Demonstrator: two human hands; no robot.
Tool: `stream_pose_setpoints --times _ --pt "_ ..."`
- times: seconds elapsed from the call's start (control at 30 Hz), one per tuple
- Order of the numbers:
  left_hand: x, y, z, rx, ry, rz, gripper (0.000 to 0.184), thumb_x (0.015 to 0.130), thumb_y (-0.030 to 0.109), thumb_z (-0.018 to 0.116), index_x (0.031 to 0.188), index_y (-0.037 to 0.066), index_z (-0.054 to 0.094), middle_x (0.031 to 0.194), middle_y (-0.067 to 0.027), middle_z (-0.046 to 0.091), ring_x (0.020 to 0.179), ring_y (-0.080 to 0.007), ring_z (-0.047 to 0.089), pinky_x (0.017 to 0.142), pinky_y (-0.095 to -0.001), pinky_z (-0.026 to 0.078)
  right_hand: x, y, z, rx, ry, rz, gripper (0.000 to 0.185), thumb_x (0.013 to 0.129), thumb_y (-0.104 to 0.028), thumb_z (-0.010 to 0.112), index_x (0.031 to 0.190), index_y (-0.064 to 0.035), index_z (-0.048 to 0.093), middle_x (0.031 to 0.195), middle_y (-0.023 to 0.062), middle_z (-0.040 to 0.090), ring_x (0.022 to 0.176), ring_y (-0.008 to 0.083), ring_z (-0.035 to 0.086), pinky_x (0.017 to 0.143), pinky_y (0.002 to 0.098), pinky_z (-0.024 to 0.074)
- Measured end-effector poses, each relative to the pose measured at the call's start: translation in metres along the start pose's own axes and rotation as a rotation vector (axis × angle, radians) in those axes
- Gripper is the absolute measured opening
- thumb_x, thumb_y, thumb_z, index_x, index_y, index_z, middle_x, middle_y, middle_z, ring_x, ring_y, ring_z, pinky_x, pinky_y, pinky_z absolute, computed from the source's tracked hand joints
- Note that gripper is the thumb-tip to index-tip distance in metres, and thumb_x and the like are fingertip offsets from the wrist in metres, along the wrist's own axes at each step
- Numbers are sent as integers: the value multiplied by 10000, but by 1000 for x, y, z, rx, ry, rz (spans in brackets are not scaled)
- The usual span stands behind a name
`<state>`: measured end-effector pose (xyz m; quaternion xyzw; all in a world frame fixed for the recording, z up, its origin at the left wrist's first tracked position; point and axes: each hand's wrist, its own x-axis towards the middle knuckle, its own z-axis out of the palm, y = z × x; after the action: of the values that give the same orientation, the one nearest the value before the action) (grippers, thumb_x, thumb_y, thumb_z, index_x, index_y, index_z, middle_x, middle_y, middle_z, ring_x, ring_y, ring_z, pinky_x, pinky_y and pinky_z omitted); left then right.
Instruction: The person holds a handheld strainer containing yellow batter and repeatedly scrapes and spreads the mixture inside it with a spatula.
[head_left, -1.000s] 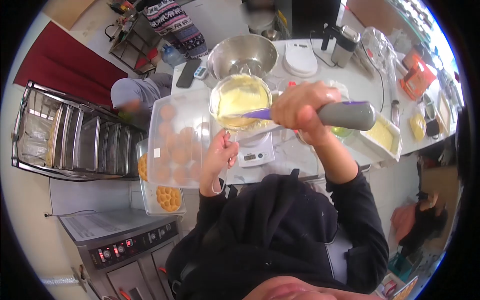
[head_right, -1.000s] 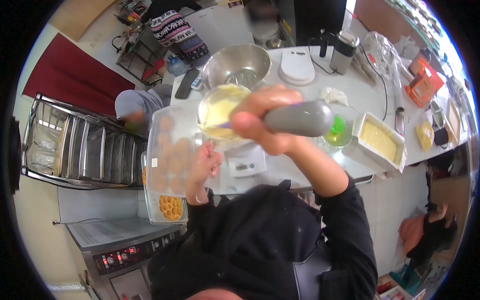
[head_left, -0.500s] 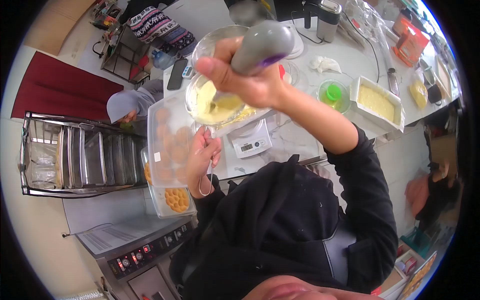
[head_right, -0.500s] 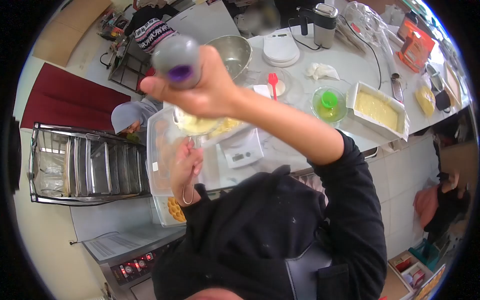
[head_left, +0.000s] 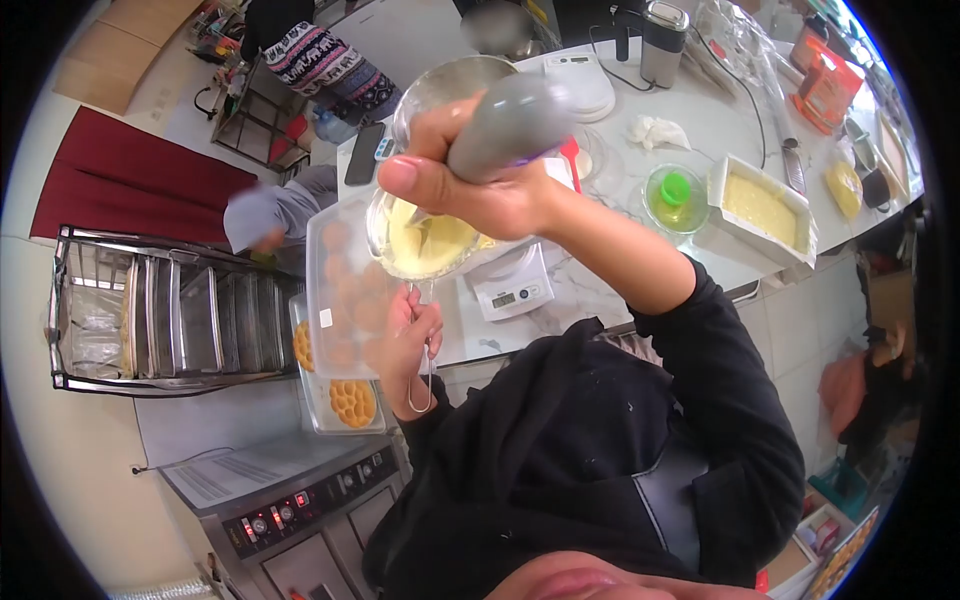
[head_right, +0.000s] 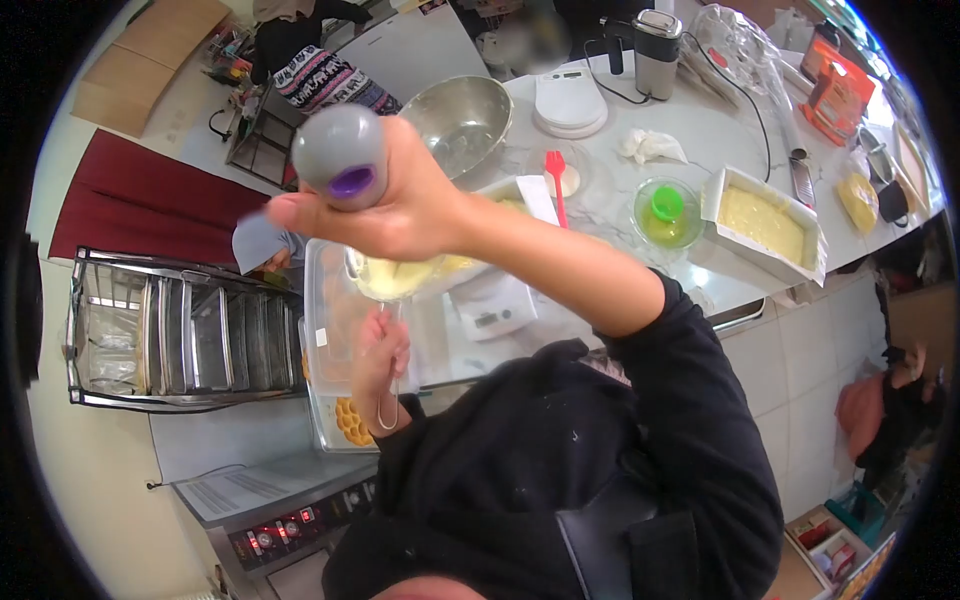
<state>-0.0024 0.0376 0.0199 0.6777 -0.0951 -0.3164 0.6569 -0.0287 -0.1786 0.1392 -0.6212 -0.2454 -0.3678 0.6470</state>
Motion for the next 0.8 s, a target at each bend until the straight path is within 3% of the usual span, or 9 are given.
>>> stream_pose_setpoints --times 0.17,0.3,0.4,0.53,0.57,0.6,0.73,0.8 --pt "-5 11 -2 19 25 20 307 783 48 486 1025 -7 305 512 8 362 347 -62 344 327 -178 285 -12 4 15 -60 -101 -139 343 767 -209 617 515 -38 459 427 21 451 406 86 424 379 247 313" --pt "-5 8 -1 -11 7 29 318 785 51 492 1032 -12 301 513 6 371 349 -64 354 328 -181 292 -4 13 3 184 148 153 297 739 -204 649 523 -64 501 430 -1 397 398 93 366 388 240 304" --pt "-2 14 1 1 -35 6 320 787 51 494 1031 -14 297 512 6 373 352 -65 365 327 -182 296 -6 -20 7 -33 129 -59 299 736 -204 654 528 -60 493 431 3 406 398 96 382 387 237 316" --pt "0 10 1 24 -80 -1 338 789 54 490 1045 -31 287 511 0 379 353 -69 372 325 -184 297 -17 6 16 -195 59 14 311 796 -182 577 537 -49 467 481 13 477 430 75 425 386 231 328" --pt "2 5 2 17 -72 -8 343 790 54 489 1050 -36 284 511 -2 381 353 -70 373 325 -185 298 -16 18 14 -21 149 83 322 812 -143 550 530 -57 421 470 -12 432 420 65 390 376 226 296" --pt "3 3 2 10 -62 -15 349 790 54 487 1054 -42 281 511 -4 383 353 -71 374 325 -187 298 -13 23 11 142 253 204 289 760 -179 629 544 -51 485 481 -25 469 429 42 388 380 222 301" --pt "3 8 3 25 -113 17 366 790 49 474 1076 -53 270 513 -7 384 354 -73 377 326 -192 300 -19 -5 10 170 187 28 333 775 -210 616 527 -64 448 458 -34 413 419 47 354 378 228 284" --pt "2 10 4 48 -107 41 362 790 44 467 1079 -49 272 514 -6 382 356 -72 379 326 -193 300 -23 -4 15 231 161 94 347 776 -230 615 523 -63 445 459 -28 419 422 48 360 377 230 285"
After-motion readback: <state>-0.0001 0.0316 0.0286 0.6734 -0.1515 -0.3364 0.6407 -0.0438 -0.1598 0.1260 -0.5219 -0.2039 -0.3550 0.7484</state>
